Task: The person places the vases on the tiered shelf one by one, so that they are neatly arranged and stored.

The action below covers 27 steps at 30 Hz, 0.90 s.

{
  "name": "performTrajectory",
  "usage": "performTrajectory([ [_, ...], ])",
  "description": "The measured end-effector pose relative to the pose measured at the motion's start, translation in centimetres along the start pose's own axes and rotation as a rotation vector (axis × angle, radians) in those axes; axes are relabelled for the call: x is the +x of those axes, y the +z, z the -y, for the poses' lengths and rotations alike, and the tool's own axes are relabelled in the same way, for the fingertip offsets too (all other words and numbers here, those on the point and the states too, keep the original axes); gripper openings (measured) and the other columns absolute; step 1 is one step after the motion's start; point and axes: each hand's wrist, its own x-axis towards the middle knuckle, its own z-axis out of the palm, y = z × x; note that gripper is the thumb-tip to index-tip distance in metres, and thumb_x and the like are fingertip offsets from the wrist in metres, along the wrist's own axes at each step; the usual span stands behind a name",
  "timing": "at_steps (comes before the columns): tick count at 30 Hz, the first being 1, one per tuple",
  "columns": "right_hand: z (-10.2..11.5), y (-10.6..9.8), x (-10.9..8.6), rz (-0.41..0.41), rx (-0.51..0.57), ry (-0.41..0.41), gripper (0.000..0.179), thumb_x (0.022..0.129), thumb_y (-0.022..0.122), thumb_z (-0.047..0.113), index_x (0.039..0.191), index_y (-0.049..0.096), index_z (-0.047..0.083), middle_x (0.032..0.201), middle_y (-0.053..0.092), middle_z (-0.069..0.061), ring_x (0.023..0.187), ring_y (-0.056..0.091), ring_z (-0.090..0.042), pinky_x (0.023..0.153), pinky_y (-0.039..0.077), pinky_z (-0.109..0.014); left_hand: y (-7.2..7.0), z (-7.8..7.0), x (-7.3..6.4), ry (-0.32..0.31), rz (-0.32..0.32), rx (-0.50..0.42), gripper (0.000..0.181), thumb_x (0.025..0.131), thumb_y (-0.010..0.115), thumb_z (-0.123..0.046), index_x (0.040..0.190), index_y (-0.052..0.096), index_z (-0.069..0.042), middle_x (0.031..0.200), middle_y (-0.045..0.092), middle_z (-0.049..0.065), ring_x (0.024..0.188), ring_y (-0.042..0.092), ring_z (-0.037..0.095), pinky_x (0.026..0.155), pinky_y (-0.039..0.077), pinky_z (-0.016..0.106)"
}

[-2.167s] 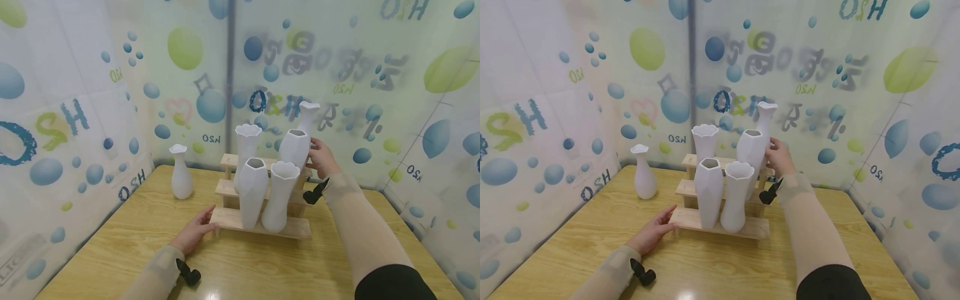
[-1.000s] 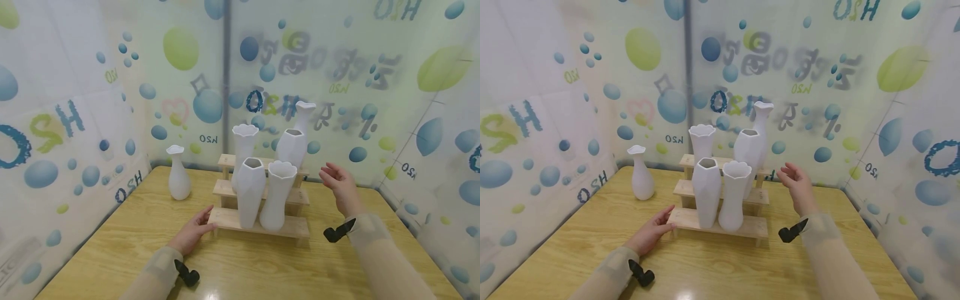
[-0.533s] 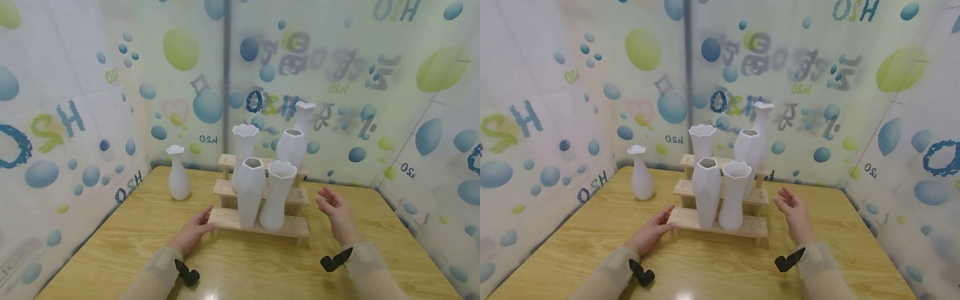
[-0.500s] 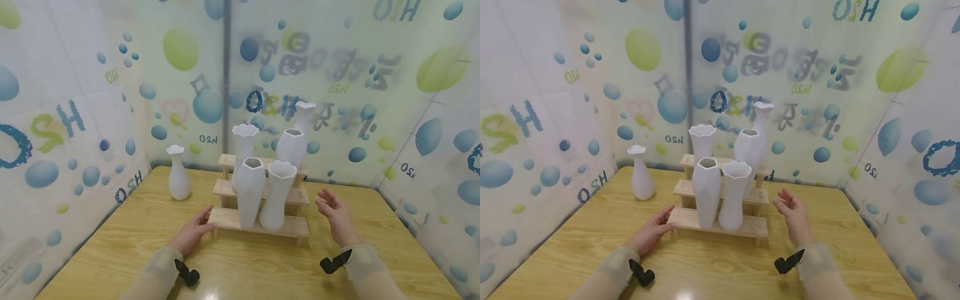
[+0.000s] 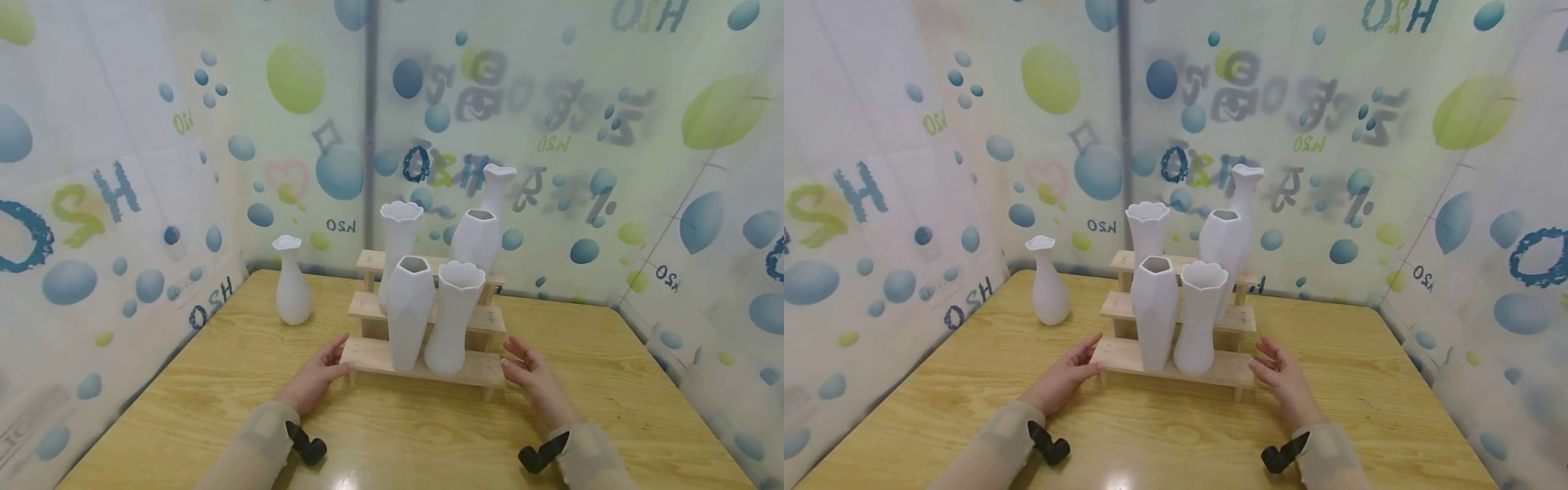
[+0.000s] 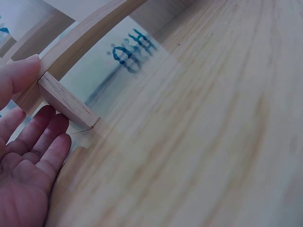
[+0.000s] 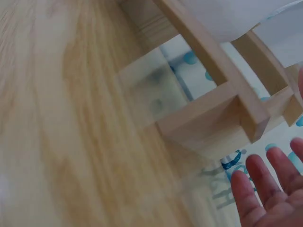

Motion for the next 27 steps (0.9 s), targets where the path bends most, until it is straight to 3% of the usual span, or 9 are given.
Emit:
performTrajectory([
  [4,-0.9,0.1,-0.1,0.066,-0.049,-0.008,0.068,0.097,0.058,0.016,0.151,0.020,0.001,0.154,0.023,-0.020,0.135,0.030,-0.037,0.096,0.039,-0.027,0.0,-0.1,0.0,-0.002,-0.005,-0.002,0.074,0.090,0.069,-0.017,0.152,0.028,-0.013,0.128,0.050,0.013,0.121,0.043,0.025,0.110,0.024,0.048],
  [9,-1.4,0.2,-0.3,0.101,-0.077,-0.001,0.069,0.094,0.062,0.015,0.150,0.024,-0.001,0.154,0.024,-0.020,0.133,0.032,-0.036,0.104,0.030,-0.042,0.1,-0.1,-0.1,-0.010,-0.012,-0.005,0.073,0.090,0.068,-0.017,0.151,0.029,-0.014,0.129,0.049,0.013,0.121,0.043,0.025,0.110,0.024,0.048],
  [14,-1.6,0.3,-0.3,0.088,-0.082,-0.003,0.069,0.092,0.065,0.015,0.149,0.028,0.001,0.149,0.033,-0.021,0.131,0.035,-0.034,0.106,0.027,-0.048,0.2,-0.2,-0.1,-0.011,-0.009,-0.013,0.072,0.090,0.068,-0.016,0.151,0.029,-0.014,0.129,0.049,0.014,0.121,0.043,0.025,0.110,0.024,0.048],
  [19,-1.7,0.4,-0.4,0.068,-0.111,-0.016,0.068,0.093,0.064,0.015,0.149,0.030,0.002,0.149,0.035,-0.020,0.128,0.037,-0.031,0.104,0.028,-0.046,0.2,-0.2,-0.1,-0.004,-0.008,-0.009,0.073,0.090,0.068,-0.017,0.151,0.028,-0.013,0.129,0.049,0.014,0.121,0.043,0.025,0.110,0.023,0.048],
  [27,-2.2,0.5,-0.4,0.040,-0.108,-0.023,0.066,0.092,0.065,0.013,0.148,0.033,0.002,0.147,0.038,-0.018,0.119,0.043,-0.019,0.097,0.034,-0.030,0.2,-0.2,-0.3,0.007,-0.021,-0.011,0.071,0.091,0.066,-0.016,0.151,0.028,-0.011,0.128,0.048,0.015,0.120,0.044,0.026,0.110,0.024,0.047],
])
